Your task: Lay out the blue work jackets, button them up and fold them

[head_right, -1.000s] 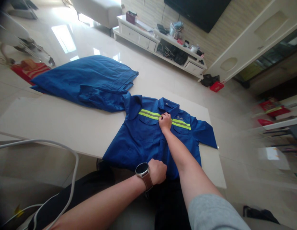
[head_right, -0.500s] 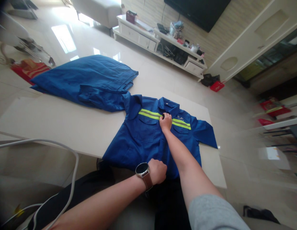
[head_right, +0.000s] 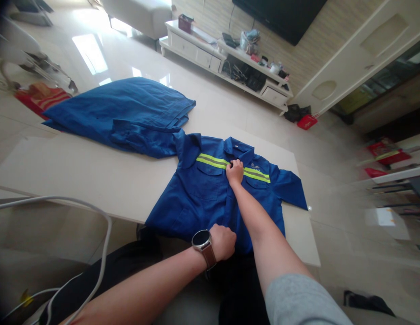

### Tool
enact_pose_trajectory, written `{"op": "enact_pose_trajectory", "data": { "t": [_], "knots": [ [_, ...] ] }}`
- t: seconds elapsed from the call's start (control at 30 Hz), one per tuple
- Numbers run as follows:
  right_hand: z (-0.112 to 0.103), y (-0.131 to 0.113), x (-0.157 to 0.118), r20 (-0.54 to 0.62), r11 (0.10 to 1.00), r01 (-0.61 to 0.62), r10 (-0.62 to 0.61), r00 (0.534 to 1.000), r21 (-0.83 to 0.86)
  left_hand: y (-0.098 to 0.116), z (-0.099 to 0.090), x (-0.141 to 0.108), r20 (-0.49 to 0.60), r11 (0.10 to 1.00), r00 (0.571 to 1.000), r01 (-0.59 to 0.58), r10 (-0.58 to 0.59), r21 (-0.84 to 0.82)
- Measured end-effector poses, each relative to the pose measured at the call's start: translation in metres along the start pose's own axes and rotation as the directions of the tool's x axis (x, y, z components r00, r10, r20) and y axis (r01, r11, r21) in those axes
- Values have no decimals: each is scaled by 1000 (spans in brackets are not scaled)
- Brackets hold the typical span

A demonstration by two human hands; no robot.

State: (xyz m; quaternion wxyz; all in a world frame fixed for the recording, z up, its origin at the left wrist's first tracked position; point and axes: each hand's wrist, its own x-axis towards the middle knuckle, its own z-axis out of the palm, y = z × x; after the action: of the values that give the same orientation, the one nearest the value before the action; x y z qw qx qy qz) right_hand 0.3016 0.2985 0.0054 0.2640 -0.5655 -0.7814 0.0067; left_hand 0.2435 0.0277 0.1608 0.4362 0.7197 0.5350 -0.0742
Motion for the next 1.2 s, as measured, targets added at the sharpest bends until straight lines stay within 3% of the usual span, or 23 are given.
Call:
{"op": "enact_pose_trajectory", "data": {
  "t": [0.23, 0.43, 0.7, 0.97, 1.2],
  "knots": [
    [2, 2, 4, -1, 1000, -7, 7, 1000, 1, -2, 6, 4, -4, 1000, 1000, -2, 2, 11],
    [0, 0, 4, 25, 1000, -21, 21, 999, -8, -5, 10, 7, -122, 997, 992, -18, 27, 72],
    [-2, -2, 4, 32, 999, -38, 38, 999, 2, -12, 26, 19, -152, 994, 987, -30, 46, 106],
    [-1, -2, 6, 29, 999, -39, 40, 999, -11, -9, 25, 24, -77, 991, 997, 33, -23, 129],
    [0, 0, 10, 32, 999, -44, 44, 999, -12, -9, 26, 22, -110, 995, 993, 42, -31, 95]
  ]
}}
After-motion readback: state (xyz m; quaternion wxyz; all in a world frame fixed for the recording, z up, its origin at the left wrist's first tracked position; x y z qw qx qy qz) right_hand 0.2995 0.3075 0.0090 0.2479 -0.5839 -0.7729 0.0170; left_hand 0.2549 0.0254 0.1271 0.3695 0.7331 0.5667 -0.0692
